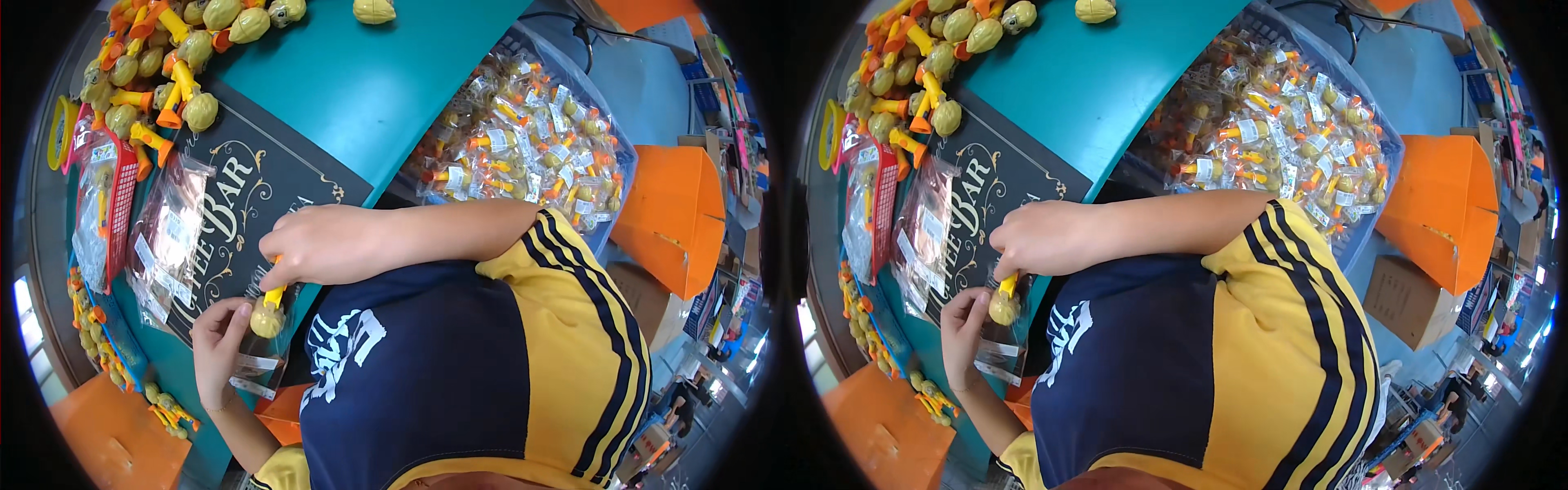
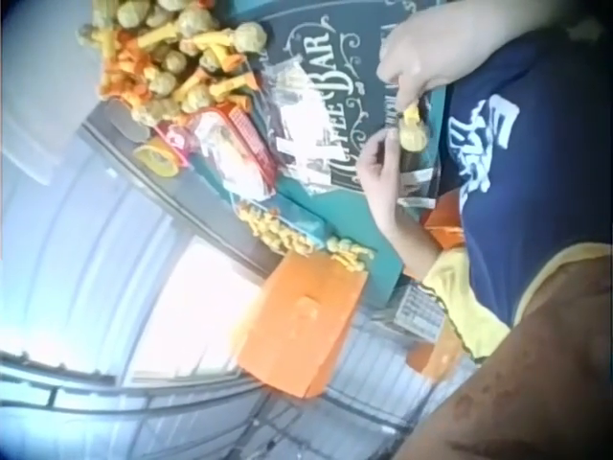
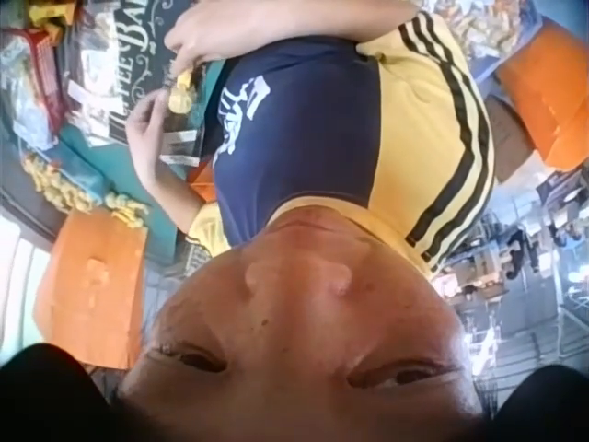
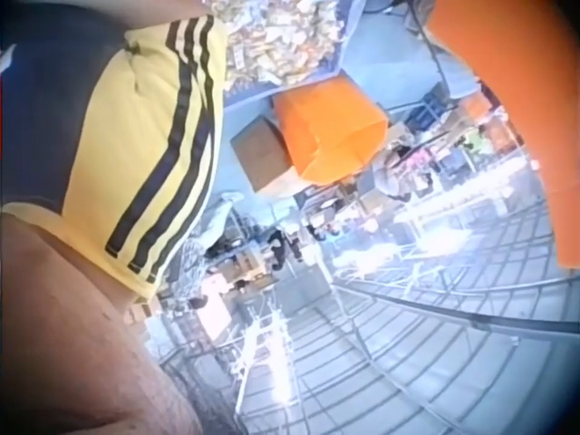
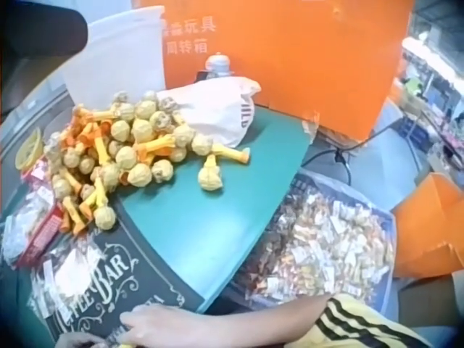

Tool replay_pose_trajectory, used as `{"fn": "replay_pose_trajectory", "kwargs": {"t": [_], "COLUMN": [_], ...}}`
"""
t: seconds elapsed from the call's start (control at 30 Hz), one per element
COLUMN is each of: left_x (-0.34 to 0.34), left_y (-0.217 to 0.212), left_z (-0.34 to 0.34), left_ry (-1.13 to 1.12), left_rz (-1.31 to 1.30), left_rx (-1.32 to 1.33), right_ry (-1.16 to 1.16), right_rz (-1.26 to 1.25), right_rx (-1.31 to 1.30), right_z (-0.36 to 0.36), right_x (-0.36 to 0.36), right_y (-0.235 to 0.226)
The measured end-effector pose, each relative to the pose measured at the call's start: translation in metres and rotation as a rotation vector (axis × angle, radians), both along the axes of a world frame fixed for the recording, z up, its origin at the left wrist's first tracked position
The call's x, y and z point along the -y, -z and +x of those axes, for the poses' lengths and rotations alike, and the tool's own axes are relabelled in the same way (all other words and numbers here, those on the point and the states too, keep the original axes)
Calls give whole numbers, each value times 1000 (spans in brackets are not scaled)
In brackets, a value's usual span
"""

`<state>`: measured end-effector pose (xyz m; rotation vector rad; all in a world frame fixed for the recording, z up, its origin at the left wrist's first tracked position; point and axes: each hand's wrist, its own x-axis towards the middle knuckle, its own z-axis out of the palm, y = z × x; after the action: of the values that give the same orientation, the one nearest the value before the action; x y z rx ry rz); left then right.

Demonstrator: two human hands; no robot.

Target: Packaging small yellow doll toys into individual plastic bags and sealing them with tape.

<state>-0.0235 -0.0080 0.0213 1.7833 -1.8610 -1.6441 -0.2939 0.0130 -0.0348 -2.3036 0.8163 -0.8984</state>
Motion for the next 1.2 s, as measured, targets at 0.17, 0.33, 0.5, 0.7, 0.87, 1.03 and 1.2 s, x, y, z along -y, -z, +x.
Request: {"fn": "replay_pose_trajectory", "kwargs": {"t": [0.17, 0.33, 0.5, 0.7, 0.87, 1.03, 1.2], "left_x": [-3, -8, -5, -2, -5, -11, -4], "left_y": [6, 4, 11, 18, 9, -2, 15], "left_z": [-18, -29, -18, -27, -32, -32, -33], "left_ry": [-36, -155, -317, -359, -316, -67, -269], "left_rz": [-83, -204, -236, -16, 71, -263, -78], "left_rx": [-166, -205, -341, -587, -618, -251, -622], "right_ry": [-46, 60, 125, 232, 113, 169, 125], "right_rz": [50, 114, 289, 389, 390, 377, 318], "right_rx": [3, 110, 400, 417, 378, 358, 386], "right_z": [12, 24, 19, 14, 8, 12, 33], "right_x": [1, 0, 12, 7, 19, 22, 7], "right_y": [-2, -10, -6, -2, -22, -29, -21]}}
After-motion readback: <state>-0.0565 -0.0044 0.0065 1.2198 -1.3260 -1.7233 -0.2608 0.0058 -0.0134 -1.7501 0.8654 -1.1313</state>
